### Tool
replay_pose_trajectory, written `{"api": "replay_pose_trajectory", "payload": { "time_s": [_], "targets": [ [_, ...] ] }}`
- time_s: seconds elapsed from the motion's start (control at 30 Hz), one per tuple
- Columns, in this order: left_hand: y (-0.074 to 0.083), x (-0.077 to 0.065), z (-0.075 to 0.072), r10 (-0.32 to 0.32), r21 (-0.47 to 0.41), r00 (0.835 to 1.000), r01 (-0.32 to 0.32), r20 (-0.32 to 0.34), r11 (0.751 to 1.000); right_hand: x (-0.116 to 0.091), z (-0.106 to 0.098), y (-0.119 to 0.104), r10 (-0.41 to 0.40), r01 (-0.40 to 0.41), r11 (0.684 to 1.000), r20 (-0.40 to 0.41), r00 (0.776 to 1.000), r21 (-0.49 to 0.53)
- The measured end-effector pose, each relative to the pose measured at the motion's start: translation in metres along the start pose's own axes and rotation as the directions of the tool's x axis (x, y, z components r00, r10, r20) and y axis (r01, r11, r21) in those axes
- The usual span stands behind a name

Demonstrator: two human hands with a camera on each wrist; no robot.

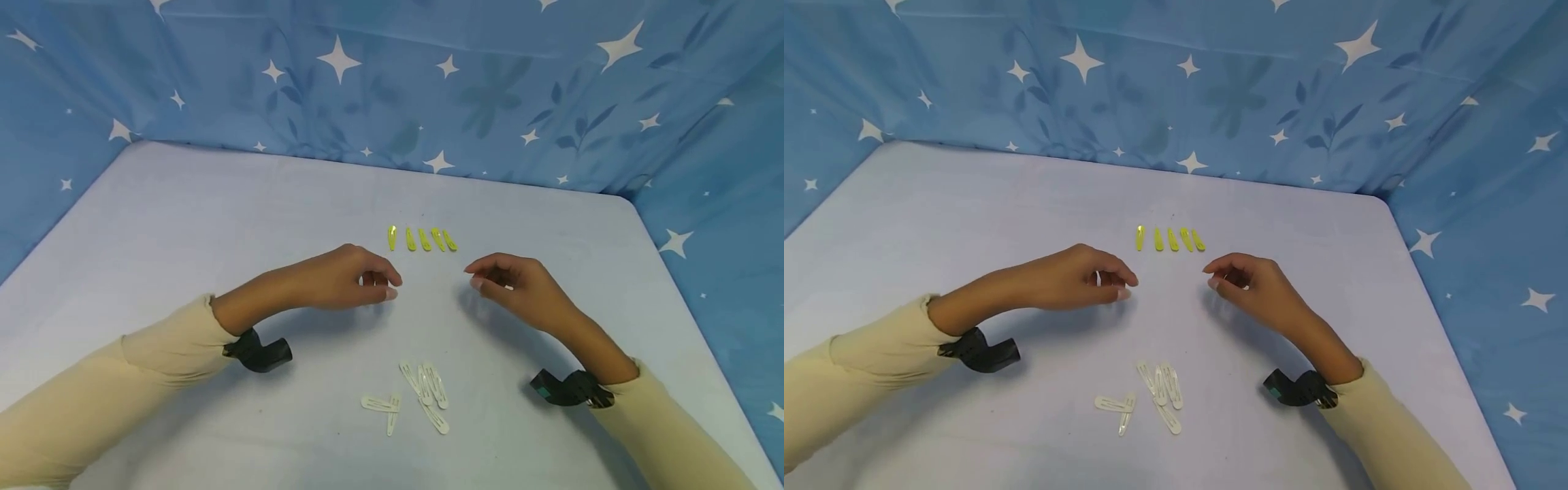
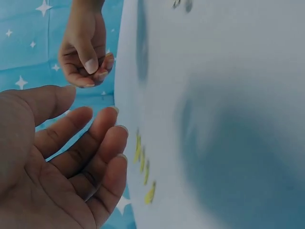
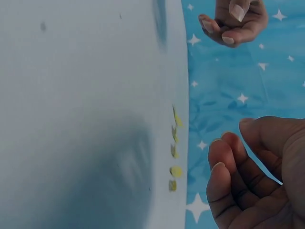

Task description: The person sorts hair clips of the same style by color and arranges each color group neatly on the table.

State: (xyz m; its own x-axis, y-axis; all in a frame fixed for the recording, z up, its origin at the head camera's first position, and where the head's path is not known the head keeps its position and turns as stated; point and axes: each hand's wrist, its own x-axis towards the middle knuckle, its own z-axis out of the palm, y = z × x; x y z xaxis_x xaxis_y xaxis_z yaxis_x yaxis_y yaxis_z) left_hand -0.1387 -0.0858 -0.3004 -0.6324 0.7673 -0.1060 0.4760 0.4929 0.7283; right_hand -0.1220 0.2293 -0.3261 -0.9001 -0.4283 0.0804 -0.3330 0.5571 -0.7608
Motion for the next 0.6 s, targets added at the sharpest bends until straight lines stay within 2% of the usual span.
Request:
{"api": "replay_pose_trajectory", "payload": {
  "time_s": [0.13, 0.3, 0.4, 0.6],
  "targets": [
    [0.002, -0.011, 0.010, -0.032, -0.068, 0.999, 0.033, 0.024, 0.997, -0.008, 0.012, -0.004, 0.022, -0.029, 0.996, 0.078, 0.997, 0.081],
    [0.002, -0.027, 0.030, -0.036, -0.121, 0.996, 0.046, 0.083, 0.992, -0.013, 0.032, -0.010, 0.006, -0.043, 0.985, 0.223, 0.975, 0.165],
    [0.002, -0.035, 0.041, -0.030, -0.137, 0.994, 0.043, 0.101, 0.990, -0.019, 0.039, -0.016, -0.041, -0.003, 0.985, 0.248, 0.968, 0.173],
    [0.004, -0.044, 0.055, -0.015, -0.140, 0.992, 0.032, 0.123, 0.990, -0.032, 0.049, -0.024, -0.103, 0.072, 0.990, 0.263, 0.959, 0.125]
  ]
}}
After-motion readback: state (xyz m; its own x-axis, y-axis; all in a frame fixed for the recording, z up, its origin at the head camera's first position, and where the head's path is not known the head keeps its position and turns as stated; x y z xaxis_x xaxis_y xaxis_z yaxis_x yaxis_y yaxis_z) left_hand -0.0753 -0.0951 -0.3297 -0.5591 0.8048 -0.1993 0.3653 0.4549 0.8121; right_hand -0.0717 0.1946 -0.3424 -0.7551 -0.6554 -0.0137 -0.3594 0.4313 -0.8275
